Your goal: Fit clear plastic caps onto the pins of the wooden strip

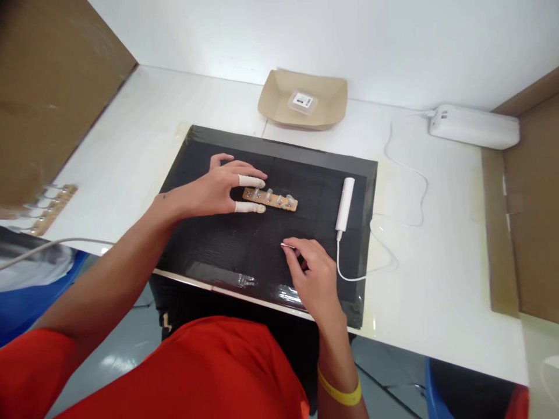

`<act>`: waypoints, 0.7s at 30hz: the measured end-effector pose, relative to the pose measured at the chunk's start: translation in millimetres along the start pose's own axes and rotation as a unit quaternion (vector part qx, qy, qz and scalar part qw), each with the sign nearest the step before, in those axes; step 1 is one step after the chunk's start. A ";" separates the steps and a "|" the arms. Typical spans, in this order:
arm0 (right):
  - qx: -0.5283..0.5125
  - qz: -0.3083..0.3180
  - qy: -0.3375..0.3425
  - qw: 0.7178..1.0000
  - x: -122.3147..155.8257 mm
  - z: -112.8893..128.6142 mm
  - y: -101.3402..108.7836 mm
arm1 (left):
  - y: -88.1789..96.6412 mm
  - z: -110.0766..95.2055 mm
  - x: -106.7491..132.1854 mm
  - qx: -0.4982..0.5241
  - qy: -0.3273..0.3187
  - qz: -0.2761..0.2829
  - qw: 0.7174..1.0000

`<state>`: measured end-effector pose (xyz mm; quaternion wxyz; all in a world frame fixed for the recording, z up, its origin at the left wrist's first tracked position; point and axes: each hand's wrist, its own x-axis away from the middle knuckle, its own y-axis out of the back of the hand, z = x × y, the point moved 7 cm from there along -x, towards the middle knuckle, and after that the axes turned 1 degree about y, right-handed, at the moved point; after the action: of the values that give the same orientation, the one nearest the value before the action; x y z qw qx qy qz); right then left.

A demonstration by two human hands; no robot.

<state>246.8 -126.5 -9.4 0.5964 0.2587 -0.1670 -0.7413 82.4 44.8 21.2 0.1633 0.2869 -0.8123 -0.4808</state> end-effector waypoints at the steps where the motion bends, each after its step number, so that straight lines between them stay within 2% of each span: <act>1: 0.000 0.001 -0.002 1.000 -0.2 0.1 0.0 | 0.7 -0.1 0.1 0.003 -0.002 -0.005 1.000; 7: 0.002 0.004 -0.009 1.000 -0.2 -0.8 -0.6 | 3.7 1.4 -1.5 0.005 -0.018 -0.024 1.000; 21: 0.000 0.008 -0.008 1.000 0.3 -2.1 -1.6 | 1.3 2.7 -2.7 -0.010 -0.030 -0.017 0.999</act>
<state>246.7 -126.4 -12.1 0.6011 0.2514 -0.1736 -0.7385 82.7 48.9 21.0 0.1336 0.2846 -0.8068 -0.5003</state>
